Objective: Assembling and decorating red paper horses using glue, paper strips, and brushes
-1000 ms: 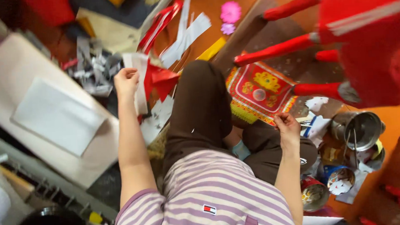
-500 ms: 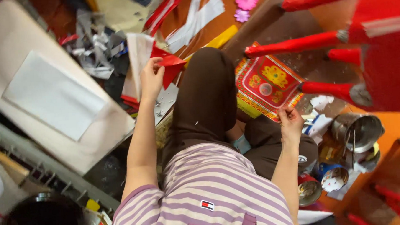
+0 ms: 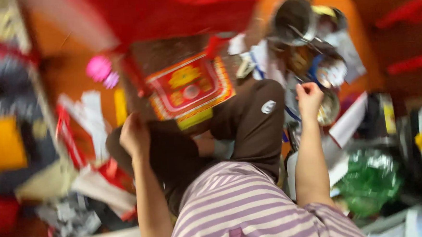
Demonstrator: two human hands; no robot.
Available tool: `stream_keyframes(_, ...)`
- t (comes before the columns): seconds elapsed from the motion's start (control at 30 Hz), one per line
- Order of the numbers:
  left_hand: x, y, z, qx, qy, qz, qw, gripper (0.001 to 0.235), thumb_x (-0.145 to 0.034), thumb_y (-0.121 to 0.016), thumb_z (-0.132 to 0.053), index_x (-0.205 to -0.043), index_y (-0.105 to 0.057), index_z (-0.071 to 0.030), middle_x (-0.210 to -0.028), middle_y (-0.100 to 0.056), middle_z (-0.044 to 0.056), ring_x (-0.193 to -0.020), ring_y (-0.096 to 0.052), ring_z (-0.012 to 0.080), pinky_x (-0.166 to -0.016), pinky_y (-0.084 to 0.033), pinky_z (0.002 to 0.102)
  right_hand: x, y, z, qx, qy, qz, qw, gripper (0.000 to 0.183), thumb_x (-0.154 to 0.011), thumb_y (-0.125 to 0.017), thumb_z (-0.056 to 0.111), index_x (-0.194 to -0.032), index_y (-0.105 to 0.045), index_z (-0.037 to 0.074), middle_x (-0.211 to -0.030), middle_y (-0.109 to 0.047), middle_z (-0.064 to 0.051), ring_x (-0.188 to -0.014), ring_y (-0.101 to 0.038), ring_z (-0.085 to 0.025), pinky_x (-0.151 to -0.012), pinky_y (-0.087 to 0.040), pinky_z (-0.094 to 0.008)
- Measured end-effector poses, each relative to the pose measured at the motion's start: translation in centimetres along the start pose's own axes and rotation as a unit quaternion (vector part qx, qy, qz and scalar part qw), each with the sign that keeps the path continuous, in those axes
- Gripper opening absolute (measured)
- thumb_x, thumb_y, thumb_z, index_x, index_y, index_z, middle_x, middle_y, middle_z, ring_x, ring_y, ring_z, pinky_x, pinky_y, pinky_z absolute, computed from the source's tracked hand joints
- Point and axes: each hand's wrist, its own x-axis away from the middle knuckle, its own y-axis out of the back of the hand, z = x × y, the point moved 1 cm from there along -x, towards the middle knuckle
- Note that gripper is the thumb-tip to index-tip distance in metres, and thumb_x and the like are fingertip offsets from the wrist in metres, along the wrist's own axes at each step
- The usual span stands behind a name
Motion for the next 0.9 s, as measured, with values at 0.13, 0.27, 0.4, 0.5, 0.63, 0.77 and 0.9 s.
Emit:
stream_keyframes(0.13,-0.3,-1.4,3.1,-0.002,0.011,0.003,1.000,0.008,-0.091,-0.072,-0.022,-0.098,-0.069,-0.024,-0.080,-0.068,0.000,-0.077,-0.069,0.0246,-0.066,-0.053,0.034,0.7,1.6,-3.5,-0.043,-0.086,-0.084,0.992,0.009,-0.087,-0.073,0.002,-0.092,-0.067,-0.003,-0.072,-0.064,-0.019,-0.057,-0.066,-0.021,-0.046,-0.055,-0.028)
stream_keyframes(0.27,-1.0,0.0,0.6,-0.006,-0.003,0.011,1.000,0.011,-0.099,-0.069,-0.017,-0.106,-0.073,-0.008,-0.096,-0.073,0.008,-0.082,-0.067,0.0301,-0.071,-0.050,0.041,-0.1,1.8,-5.8,0.015,-0.125,-0.092,0.988,0.013,-0.080,-0.060,0.004,-0.084,-0.070,0.010,-0.062,-0.064,-0.003,-0.048,-0.059,-0.012,-0.045,-0.048,-0.026)
stream_keyframes(0.4,-1.2,-0.5,0.5,-0.024,0.034,0.029,0.999,0.009,-0.099,-0.069,-0.023,-0.103,-0.073,-0.015,-0.086,-0.071,0.006,-0.072,-0.066,0.0297,-0.064,-0.048,0.044,-0.1,1.8,-1.8,0.134,-0.120,-0.043,0.983,0.010,-0.075,-0.065,0.014,-0.078,-0.073,0.009,-0.068,-0.069,-0.004,-0.065,-0.063,-0.019,-0.066,-0.048,-0.035)
stream_keyframes(0.5,-0.8,-0.9,1.2,-0.045,0.024,0.011,0.999,0.010,-0.103,-0.069,-0.024,-0.100,-0.073,-0.015,-0.082,-0.071,0.007,-0.069,-0.066,0.0321,-0.061,-0.048,0.045,-0.1,0.3,-0.7,0.224,-0.240,0.065,0.942,0.011,-0.090,-0.072,0.019,-0.082,-0.071,0.010,-0.076,-0.071,-0.009,-0.063,-0.065,-0.023,-0.063,-0.054,-0.039)
stream_keyframes(0.63,-0.8,-1.0,1.4,-0.045,0.029,0.018,0.998,0.009,-0.102,-0.067,-0.022,-0.100,-0.073,-0.015,-0.081,-0.069,0.008,-0.068,-0.065,0.0326,-0.061,-0.046,0.047,0.3,-2.0,-2.6,0.280,-0.101,0.047,0.954,0.027,-0.081,-0.080,0.017,-0.093,-0.059,0.005,-0.098,-0.054,-0.018,-0.086,-0.059,-0.040,-0.073,-0.047,-0.050)
stream_keyframes(0.77,-0.9,-0.9,1.3,-0.046,0.040,0.022,0.998,0.009,-0.100,-0.067,-0.022,-0.100,-0.073,-0.015,-0.084,-0.071,0.008,-0.070,-0.065,0.0320,-0.063,-0.047,0.046,0.2,-2.8,-3.3,0.348,-0.099,0.035,0.931,0.009,-0.086,-0.070,0.010,-0.087,-0.064,0.003,-0.096,-0.056,-0.020,-0.092,-0.058,-0.042,-0.079,-0.049,-0.052)
stream_keyframes(0.9,-0.8,-0.9,1.5,-0.048,0.049,0.031,0.997,0.012,-0.101,-0.066,-0.024,-0.099,-0.072,-0.014,-0.083,-0.070,0.008,-0.070,-0.065,0.0315,-0.064,-0.047,0.046,0.4,-2.4,-4.4,0.368,-0.075,0.043,0.926,0.012,-0.088,-0.064,0.008,-0.092,-0.070,-0.003,-0.096,-0.058,-0.022,-0.091,-0.060,-0.043,-0.079,-0.051,-0.051)
